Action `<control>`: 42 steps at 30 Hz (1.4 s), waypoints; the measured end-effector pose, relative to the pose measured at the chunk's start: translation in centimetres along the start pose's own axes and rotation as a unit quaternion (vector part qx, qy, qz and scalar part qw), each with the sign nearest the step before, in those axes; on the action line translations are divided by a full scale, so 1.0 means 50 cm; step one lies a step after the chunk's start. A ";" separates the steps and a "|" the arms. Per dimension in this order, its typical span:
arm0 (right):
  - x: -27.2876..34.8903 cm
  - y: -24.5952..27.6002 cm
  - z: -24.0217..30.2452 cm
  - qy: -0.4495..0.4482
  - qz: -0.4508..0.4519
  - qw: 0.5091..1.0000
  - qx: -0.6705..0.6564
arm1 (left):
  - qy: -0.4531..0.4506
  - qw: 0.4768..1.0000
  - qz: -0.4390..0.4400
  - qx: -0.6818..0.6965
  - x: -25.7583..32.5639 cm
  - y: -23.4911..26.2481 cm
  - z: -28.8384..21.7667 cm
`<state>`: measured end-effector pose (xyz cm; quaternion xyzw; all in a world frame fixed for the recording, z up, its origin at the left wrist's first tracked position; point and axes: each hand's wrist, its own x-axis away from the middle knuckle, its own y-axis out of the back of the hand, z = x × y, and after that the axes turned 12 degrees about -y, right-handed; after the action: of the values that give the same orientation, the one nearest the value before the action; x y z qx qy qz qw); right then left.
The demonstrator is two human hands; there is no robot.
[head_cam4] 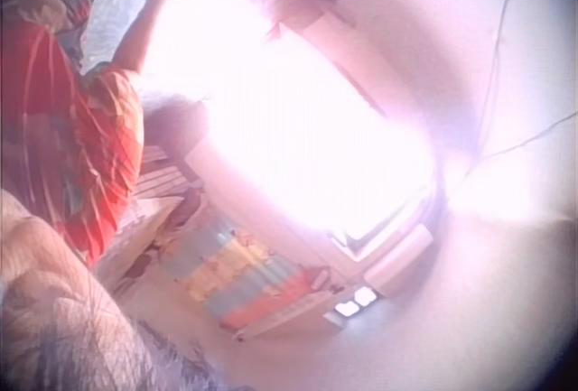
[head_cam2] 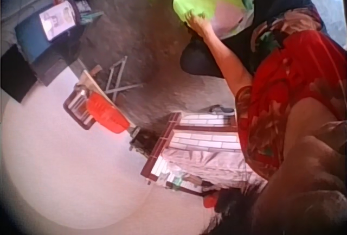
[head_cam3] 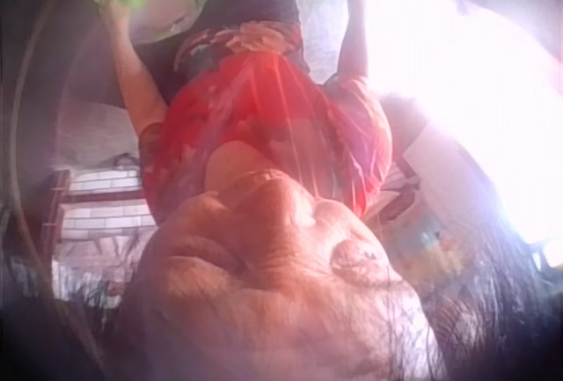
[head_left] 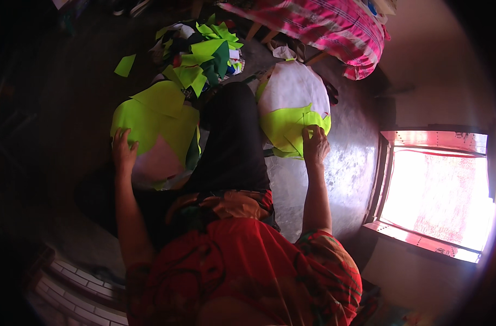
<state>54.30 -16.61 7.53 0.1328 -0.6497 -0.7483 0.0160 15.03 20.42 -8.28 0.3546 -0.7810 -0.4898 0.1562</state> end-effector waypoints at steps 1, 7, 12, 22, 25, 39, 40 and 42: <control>-0.001 0.002 -0.001 -0.001 0.014 1.000 0.010 | 0.003 1.000 0.000 -0.002 0.000 -0.002 0.002; -0.012 0.002 -0.006 0.032 0.029 0.998 0.053 | 0.015 1.000 0.004 -0.002 0.000 -0.007 0.008; -0.039 -0.003 -0.050 -0.033 0.017 0.998 -0.047 | 0.010 1.000 0.000 0.000 0.003 0.000 0.004; -0.098 0.048 -0.129 -0.093 0.030 0.806 -0.583 | 0.012 0.999 -0.025 0.041 -0.005 -0.005 0.007; -0.113 0.096 -0.102 -0.020 0.066 0.706 -0.705 | -0.007 0.999 -0.045 0.029 -0.002 -0.015 0.028; 0.058 0.037 0.366 0.058 0.564 0.390 -0.726 | 0.159 0.839 -0.027 0.520 -0.002 0.135 -0.100; 0.083 0.032 0.402 0.049 0.594 0.395 -0.699 | 0.130 0.826 -0.012 0.549 0.006 0.149 -0.110; 0.128 -0.006 0.459 0.060 0.656 0.365 -0.658 | 0.091 0.808 0.015 0.581 0.019 0.171 -0.127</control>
<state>43.14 4.40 8.86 -0.3431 0.1695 -0.6819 0.6233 14.68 17.89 2.08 0.4100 -0.9073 0.0928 -0.0012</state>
